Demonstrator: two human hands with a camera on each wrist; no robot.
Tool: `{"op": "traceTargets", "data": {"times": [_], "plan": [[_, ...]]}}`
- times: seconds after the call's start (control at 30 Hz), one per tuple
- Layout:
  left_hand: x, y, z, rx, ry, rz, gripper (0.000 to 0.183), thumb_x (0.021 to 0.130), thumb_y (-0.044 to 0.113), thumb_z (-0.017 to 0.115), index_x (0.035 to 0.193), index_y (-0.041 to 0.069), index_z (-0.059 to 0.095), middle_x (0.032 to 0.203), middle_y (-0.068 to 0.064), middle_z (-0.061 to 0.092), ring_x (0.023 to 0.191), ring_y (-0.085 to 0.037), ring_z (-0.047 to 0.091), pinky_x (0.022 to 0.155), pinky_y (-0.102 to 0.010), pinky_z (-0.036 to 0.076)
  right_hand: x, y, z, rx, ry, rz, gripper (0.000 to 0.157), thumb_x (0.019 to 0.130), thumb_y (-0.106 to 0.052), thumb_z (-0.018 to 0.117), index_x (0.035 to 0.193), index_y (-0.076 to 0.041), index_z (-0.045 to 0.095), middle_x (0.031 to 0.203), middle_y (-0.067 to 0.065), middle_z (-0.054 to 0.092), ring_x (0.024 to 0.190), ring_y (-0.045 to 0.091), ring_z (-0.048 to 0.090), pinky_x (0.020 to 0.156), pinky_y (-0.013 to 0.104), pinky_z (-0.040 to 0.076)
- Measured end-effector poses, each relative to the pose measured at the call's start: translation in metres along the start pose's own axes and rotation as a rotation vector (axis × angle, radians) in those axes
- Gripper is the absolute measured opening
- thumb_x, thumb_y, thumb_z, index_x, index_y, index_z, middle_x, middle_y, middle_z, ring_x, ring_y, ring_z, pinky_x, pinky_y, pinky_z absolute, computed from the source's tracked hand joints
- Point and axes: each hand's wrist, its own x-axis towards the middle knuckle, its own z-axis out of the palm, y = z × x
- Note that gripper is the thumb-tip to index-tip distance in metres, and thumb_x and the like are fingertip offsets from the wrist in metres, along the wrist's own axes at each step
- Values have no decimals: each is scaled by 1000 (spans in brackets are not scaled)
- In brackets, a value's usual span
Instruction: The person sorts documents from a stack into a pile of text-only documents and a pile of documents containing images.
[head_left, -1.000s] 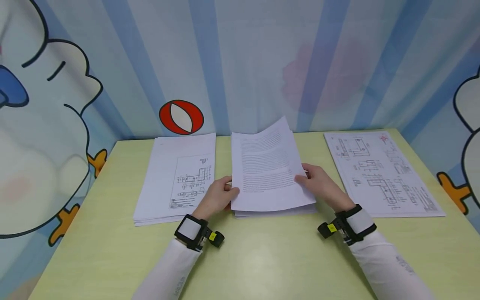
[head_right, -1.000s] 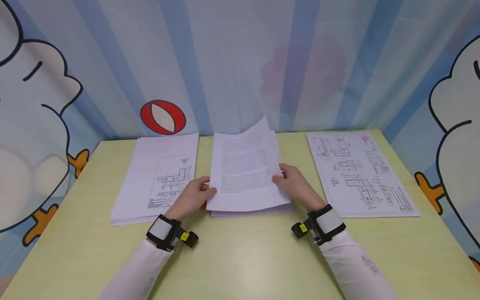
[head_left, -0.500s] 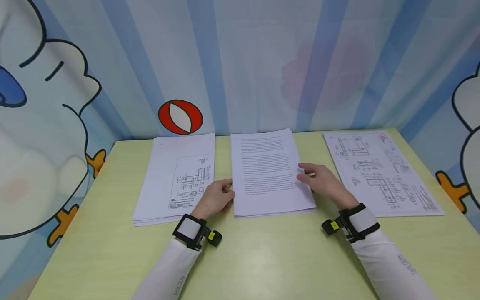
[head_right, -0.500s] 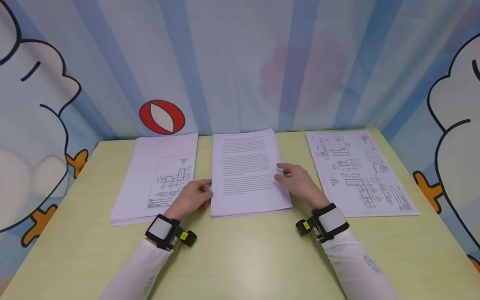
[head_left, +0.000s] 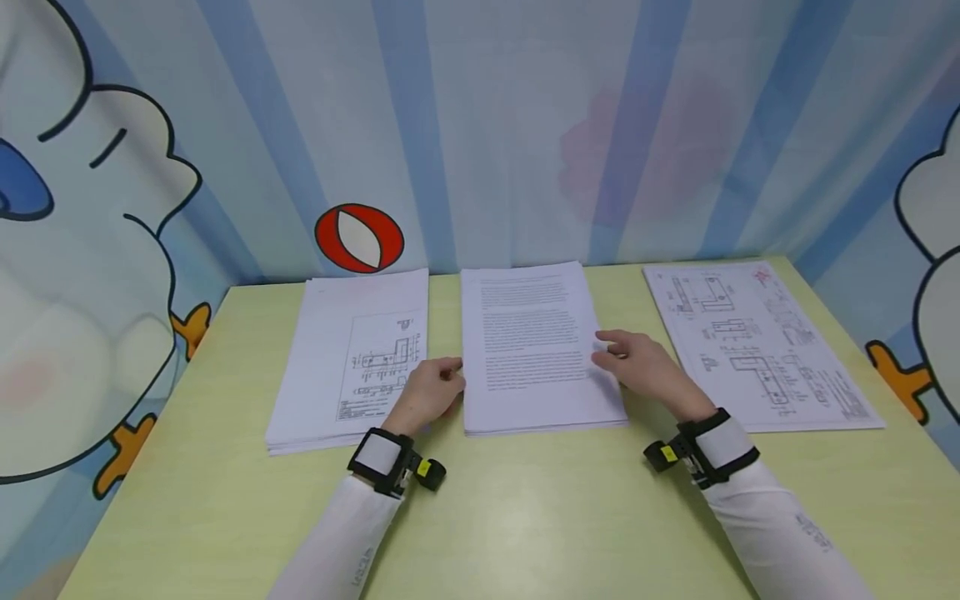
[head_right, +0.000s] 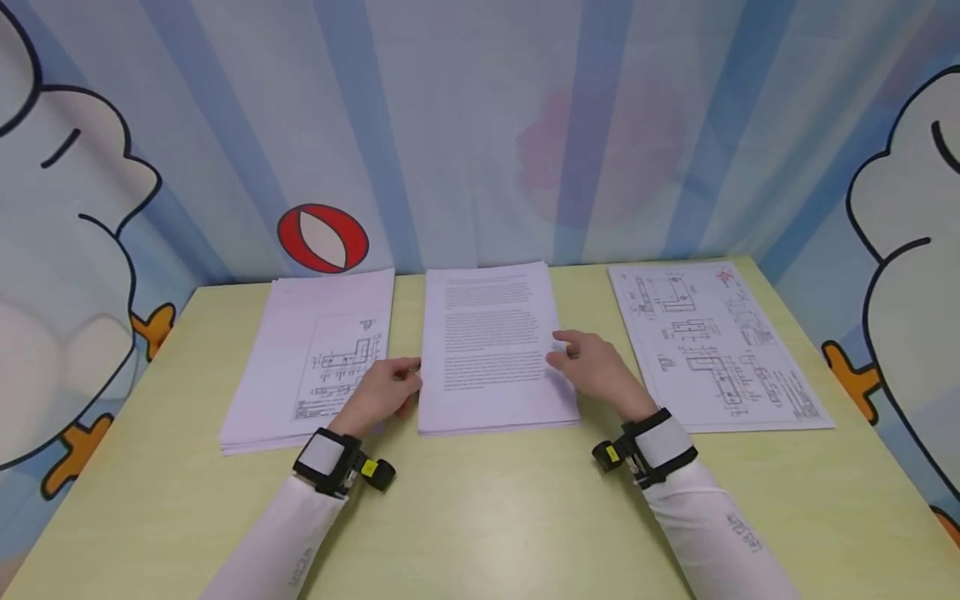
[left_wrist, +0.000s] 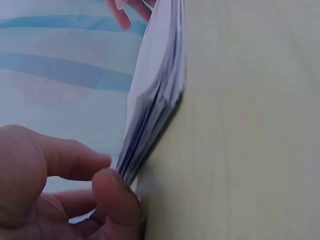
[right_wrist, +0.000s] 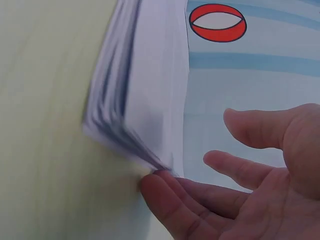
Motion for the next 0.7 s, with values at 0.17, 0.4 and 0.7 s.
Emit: {"op": "traceTargets", "data": {"times": [0.17, 0.4, 0.7], "plan": [[1, 8, 4, -50, 118, 66, 51, 91, 14, 47, 141, 11, 39, 88, -8, 55, 52, -12, 43, 46, -23, 34, -4, 8, -16, -27, 29, -51, 52, 96, -28, 49, 138, 2, 42, 131, 34, 49, 113, 47, 53, 85, 52, 49], [8, 40, 29, -160, 139, 230, 46, 92, 15, 49, 137, 13, 45, 110, -12, 60, 74, -16, 54, 62, -27, 44, -12, 36, -49, -96, 111, -141, 59, 96, -36, 47, 140, 1, 39, 136, 31, 45, 114, 47, 50, 83, 56, 47], [21, 73, 67, -231, 46, 251, 44, 92, 16, 49, 136, 16, 47, 124, -10, 58, 100, -23, 59, 81, -38, 51, -23, 62, -82, -161, 197, -107, 67, 95, -42, 44, 146, -3, 27, 141, 36, 35, 95, 47, 57, 63, 42, 42]]}}
